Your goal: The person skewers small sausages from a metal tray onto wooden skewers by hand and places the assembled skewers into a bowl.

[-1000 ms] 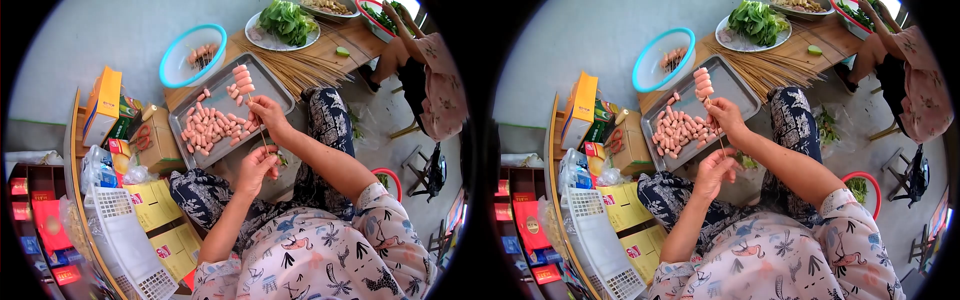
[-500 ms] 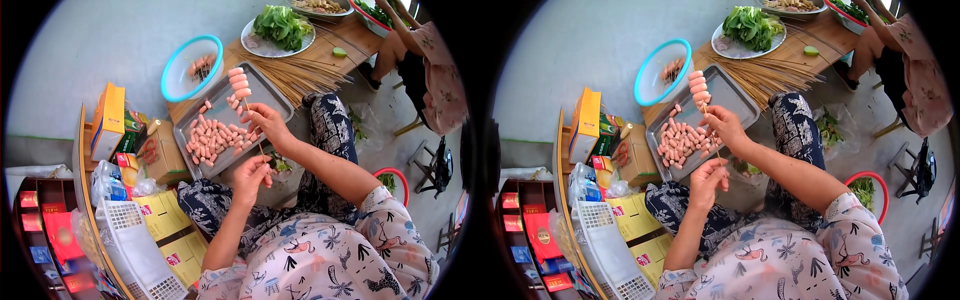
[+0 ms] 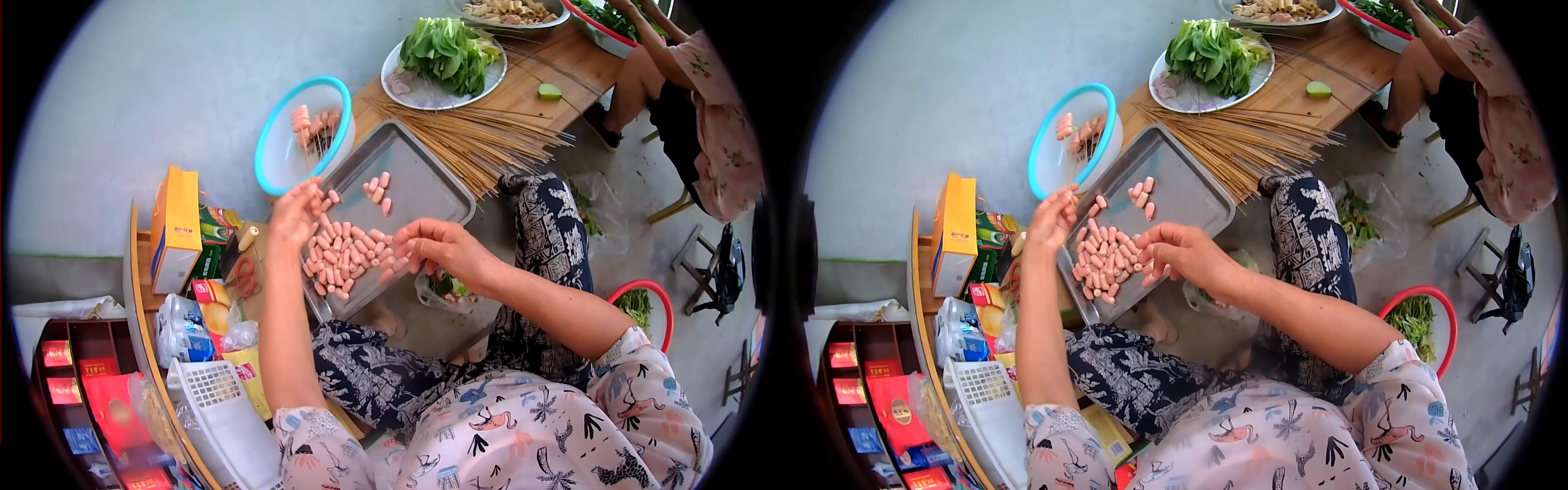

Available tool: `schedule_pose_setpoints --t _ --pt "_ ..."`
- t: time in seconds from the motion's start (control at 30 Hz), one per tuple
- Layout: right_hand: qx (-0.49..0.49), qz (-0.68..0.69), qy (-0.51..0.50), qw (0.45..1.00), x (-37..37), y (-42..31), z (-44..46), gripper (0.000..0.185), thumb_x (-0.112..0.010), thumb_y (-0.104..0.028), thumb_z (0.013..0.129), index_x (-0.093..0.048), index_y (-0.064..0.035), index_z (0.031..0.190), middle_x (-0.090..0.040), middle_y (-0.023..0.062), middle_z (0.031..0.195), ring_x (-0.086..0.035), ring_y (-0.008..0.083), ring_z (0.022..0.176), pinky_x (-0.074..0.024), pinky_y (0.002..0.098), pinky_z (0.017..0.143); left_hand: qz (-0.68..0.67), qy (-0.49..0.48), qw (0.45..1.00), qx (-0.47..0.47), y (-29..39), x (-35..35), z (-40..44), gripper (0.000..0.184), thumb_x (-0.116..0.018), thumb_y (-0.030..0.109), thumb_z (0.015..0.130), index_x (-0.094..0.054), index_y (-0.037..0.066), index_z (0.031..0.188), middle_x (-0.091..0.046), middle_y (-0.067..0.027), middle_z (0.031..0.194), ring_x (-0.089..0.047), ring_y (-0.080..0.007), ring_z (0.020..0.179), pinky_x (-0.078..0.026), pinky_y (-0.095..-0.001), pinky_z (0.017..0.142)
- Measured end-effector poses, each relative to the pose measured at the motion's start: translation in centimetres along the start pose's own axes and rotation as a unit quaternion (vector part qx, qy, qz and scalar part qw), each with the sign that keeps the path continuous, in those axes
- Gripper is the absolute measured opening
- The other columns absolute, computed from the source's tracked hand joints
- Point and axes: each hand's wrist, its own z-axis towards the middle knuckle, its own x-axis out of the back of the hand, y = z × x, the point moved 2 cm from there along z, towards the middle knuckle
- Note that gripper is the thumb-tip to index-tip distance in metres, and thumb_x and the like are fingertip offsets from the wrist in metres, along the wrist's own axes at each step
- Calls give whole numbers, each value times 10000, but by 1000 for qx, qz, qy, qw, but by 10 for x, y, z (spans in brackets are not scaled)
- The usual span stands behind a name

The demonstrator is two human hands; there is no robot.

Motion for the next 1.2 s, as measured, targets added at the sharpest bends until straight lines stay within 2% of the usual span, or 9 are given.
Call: schedule_pose_setpoints --t 0.17,0.4,0.53,0.6,0.73,0.9,1.0,1.1,1.2 --pt "9 18 -23 1000 10 -7 -5 185 -481 -134 913 -552 -38 1054 -618 -9 908 -568 58 742 -401 196 620 -6 58 997 51 12 28 88 244 -531 59 909 -521 -37 1133 -563 -29 788 -525 -59 603 -451 -153 510" --pt "-7 35 -14 999 21 -22 -12 190 -463 -128 935 -561 -19 1054 -632 29 940 -530 63 728 -417 197 639 -36 108 989 96 0 26 160 154 -510 50 916 -553 -35 1036 -562 -26 726 -529 -77 570 -444 -161 484" --pt "-10 50 -14 999 22 -20 -11 202 -461 -140 953 -584 -15 1051 -625 31 906 -536 65 720 -423 201 633 2 140 987 77 -12 20 168 148 -530 97 916 -558 -15 1008 -562 -27 702 -527 -77 552 -433 -166 468" --pt "-12 45 -10 999 22 -18 -12 198 -463 -144 953 -586 -18 1044 -629 28 890 -543 66 709 -423 200 630 64 190 978 48 -9 6 149 172 -559 158 908 -564 16 1006 -573 -30 703 -522 -75 532 -431 -175 458" --pt "-19 37 -6 999 24 -13 -13 188 -463 -144 953 -591 -27 1026 -634 20 845 -556 69 675 -425 199 620 143 187 972 6 -13 -4 92 202 -588 181 882 -587 6 982 -601 -61 717 -553 -98 528 -428 -210 433" --pt "-28 9 -3 1000 33 2 -13 190 -467 -158 948 -593 -25 994 -633 17 815 -550 66 650 -419 196 602 235 126 963 -28 -48 10 -1 203 -576 179 901 -611 40 1046 -587 -6 723 -531 -56 532 -398 -173 439" --pt "5 -103 3 995 44 9 -11 194 -485 -170 941 -592 -10 971 -629 15 810 -538 59 638 -412 199 593 295 87 950 -60 -71 28 -58 239 -577 178 903 -610 29 1087 -588 7 742 -530 -39 554 -394 -165 453" --pt "-45 -127 18 991 64 6 -8 208 -505 -206 930 -603 -30 983 -637 10 810 -555 67 635 -419 199 577 286 115 950 -41 -89 38 -103 236 -567 157 902 -614 21 1088 -597 3 761 -519 -31 561 -392 -159 468" --pt "-11 -162 54 985 96 -18 12 178 -559 -213 883 -626 -66 958 -651 39 794 -577 95 597 -419 217 518 256 142 955 -41 -122 63 -122 248 -569 142 890 -611 13 1097 -603 -3 758 -518 -36 564 -395 -167 474"
